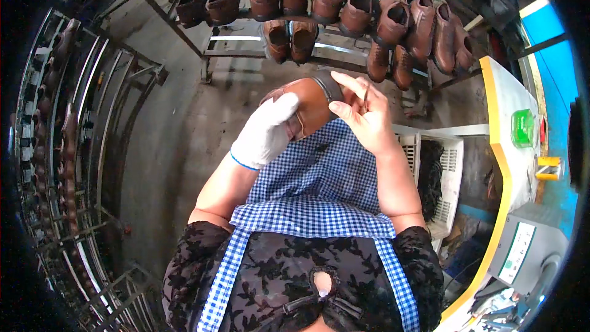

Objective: Using a trimming tool to remove excess material and clean the edges of leather shoes on an assembly line.

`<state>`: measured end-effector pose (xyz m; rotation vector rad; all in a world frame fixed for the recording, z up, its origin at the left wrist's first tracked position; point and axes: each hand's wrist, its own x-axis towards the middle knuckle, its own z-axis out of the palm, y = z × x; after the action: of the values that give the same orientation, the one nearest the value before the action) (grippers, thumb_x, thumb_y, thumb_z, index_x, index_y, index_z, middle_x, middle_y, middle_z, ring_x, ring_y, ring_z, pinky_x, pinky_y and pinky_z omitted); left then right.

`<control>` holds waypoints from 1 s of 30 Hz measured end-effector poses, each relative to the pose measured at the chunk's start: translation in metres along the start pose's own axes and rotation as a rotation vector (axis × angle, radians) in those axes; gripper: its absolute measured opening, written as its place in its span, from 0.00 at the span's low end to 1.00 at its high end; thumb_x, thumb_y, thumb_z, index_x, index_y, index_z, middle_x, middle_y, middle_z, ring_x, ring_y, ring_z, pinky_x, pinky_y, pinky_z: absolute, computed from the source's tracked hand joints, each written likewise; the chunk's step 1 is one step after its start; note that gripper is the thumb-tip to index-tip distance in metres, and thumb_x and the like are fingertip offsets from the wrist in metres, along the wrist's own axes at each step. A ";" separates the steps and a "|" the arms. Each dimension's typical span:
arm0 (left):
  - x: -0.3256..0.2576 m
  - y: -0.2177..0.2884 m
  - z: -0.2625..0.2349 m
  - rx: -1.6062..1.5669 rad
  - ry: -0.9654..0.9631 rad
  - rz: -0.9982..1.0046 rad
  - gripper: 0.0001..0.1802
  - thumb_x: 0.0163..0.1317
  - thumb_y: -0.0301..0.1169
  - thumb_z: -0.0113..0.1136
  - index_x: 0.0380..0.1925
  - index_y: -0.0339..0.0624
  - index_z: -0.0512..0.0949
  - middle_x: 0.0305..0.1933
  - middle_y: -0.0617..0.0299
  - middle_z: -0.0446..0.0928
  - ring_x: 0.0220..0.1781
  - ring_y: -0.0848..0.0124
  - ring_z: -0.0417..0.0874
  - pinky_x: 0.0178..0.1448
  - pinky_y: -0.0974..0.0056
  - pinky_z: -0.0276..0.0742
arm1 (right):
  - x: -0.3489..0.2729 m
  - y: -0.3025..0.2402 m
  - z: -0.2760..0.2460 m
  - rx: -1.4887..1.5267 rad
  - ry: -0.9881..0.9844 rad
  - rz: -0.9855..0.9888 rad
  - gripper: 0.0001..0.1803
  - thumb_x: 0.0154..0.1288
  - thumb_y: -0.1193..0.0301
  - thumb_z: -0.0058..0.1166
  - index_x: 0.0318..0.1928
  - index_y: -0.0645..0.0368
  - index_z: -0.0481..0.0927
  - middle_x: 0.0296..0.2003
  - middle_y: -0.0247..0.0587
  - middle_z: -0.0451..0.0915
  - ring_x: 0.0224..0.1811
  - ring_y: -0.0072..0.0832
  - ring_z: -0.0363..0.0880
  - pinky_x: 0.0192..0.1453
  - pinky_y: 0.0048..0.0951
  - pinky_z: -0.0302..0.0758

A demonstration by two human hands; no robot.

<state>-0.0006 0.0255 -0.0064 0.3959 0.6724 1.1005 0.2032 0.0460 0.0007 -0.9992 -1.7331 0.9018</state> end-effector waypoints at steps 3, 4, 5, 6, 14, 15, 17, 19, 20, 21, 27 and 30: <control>0.003 0.004 0.007 0.313 -0.085 0.013 0.31 0.57 0.37 0.60 0.57 0.30 0.67 0.53 0.52 0.75 0.53 0.64 0.78 0.58 0.61 0.74 | 0.004 -0.017 -0.008 -0.254 0.013 -0.188 0.21 0.51 0.73 0.66 0.48 0.58 0.80 0.30 0.34 0.74 0.21 0.21 0.71 0.27 0.21 0.71; 0.002 0.001 0.004 0.310 -0.083 0.012 0.31 0.57 0.37 0.60 0.57 0.30 0.67 0.53 0.52 0.75 0.53 0.64 0.78 0.58 0.61 0.74 | 0.004 -0.018 -0.009 -0.354 0.011 -0.263 0.21 0.47 0.74 0.67 0.45 0.57 0.81 0.31 0.35 0.75 0.22 0.24 0.74 0.28 0.22 0.74; 0.002 -0.002 0.004 0.371 -0.052 0.010 0.25 0.59 0.37 0.59 0.52 0.32 0.70 0.45 0.58 0.76 0.45 0.71 0.77 0.48 0.66 0.72 | 0.005 -0.020 -0.011 -0.355 0.009 -0.261 0.21 0.47 0.74 0.67 0.45 0.57 0.81 0.31 0.35 0.75 0.22 0.24 0.74 0.28 0.22 0.74; 0.001 -0.004 0.005 0.432 -0.022 0.008 0.21 0.61 0.38 0.58 0.48 0.34 0.74 0.38 0.63 0.78 0.36 0.77 0.76 0.39 0.70 0.71 | 0.006 -0.023 -0.014 -0.451 -0.031 -0.357 0.21 0.44 0.74 0.66 0.43 0.57 0.81 0.32 0.35 0.75 0.24 0.25 0.75 0.28 0.24 0.75; -0.006 -0.007 0.023 0.534 -0.025 0.132 0.20 0.62 0.38 0.57 0.47 0.34 0.74 0.40 0.62 0.78 0.40 0.76 0.76 0.43 0.69 0.72 | 0.014 -0.039 -0.019 -1.017 -0.289 -0.606 0.14 0.43 0.68 0.59 0.33 0.57 0.75 0.29 0.32 0.70 0.28 0.23 0.75 0.23 0.23 0.72; -0.007 -0.006 0.025 0.540 -0.012 0.117 0.20 0.63 0.38 0.57 0.48 0.34 0.74 0.40 0.62 0.78 0.40 0.75 0.76 0.44 0.68 0.72 | 0.015 -0.036 -0.018 -1.017 -0.293 -0.605 0.14 0.43 0.68 0.59 0.33 0.57 0.75 0.29 0.32 0.70 0.28 0.23 0.75 0.23 0.23 0.72; -0.008 -0.005 0.027 0.543 0.004 0.104 0.20 0.63 0.38 0.57 0.49 0.34 0.73 0.40 0.62 0.78 0.41 0.75 0.76 0.45 0.68 0.72 | 0.019 -0.030 -0.018 -0.998 -0.262 -0.605 0.12 0.45 0.70 0.59 0.33 0.57 0.75 0.27 0.34 0.70 0.26 0.25 0.76 0.23 0.23 0.72; -0.009 -0.002 0.024 0.409 0.036 0.068 0.24 0.59 0.32 0.60 0.55 0.34 0.69 0.48 0.58 0.77 0.47 0.70 0.78 0.52 0.66 0.74 | 0.026 -0.024 -0.021 -0.924 -0.154 -0.549 0.11 0.43 0.75 0.59 0.31 0.58 0.74 0.26 0.35 0.71 0.26 0.28 0.76 0.24 0.25 0.73; -0.009 0.000 0.021 0.408 0.038 0.072 0.24 0.59 0.32 0.60 0.55 0.34 0.69 0.48 0.58 0.77 0.47 0.70 0.78 0.52 0.66 0.74 | 0.030 -0.021 -0.024 -0.848 -0.045 -0.490 0.12 0.41 0.79 0.59 0.30 0.60 0.73 0.25 0.37 0.72 0.25 0.31 0.77 0.25 0.27 0.73; -0.009 0.004 0.015 0.383 0.040 0.110 0.25 0.59 0.32 0.60 0.55 0.34 0.69 0.48 0.58 0.77 0.47 0.69 0.78 0.52 0.66 0.74 | 0.032 -0.010 -0.026 -0.738 -0.003 -0.398 0.06 0.49 0.74 0.57 0.29 0.57 0.74 0.24 0.40 0.73 0.23 0.33 0.77 0.25 0.30 0.75; -0.029 0.029 0.025 0.611 0.054 0.025 0.21 0.60 0.36 0.59 0.47 0.31 0.73 0.36 0.61 0.78 0.35 0.75 0.77 0.37 0.69 0.74 | -0.002 0.006 -0.029 0.046 -0.295 0.313 0.17 0.59 0.67 0.59 0.46 0.62 0.75 0.25 0.39 0.80 0.23 0.25 0.77 0.28 0.23 0.75; -0.022 0.007 0.012 1.254 -0.260 0.381 0.19 0.61 0.38 0.58 0.46 0.34 0.75 0.37 0.51 0.79 0.37 0.58 0.81 0.40 0.59 0.77 | -0.011 0.006 -0.022 0.465 -0.267 0.395 0.40 0.60 0.52 0.60 0.64 0.63 0.63 0.50 0.45 0.75 0.40 0.23 0.77 0.42 0.23 0.77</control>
<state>-0.0031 0.0084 0.0133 1.7632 1.0214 0.8268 0.2277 0.0417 -0.0013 -0.9471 -1.4485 1.6687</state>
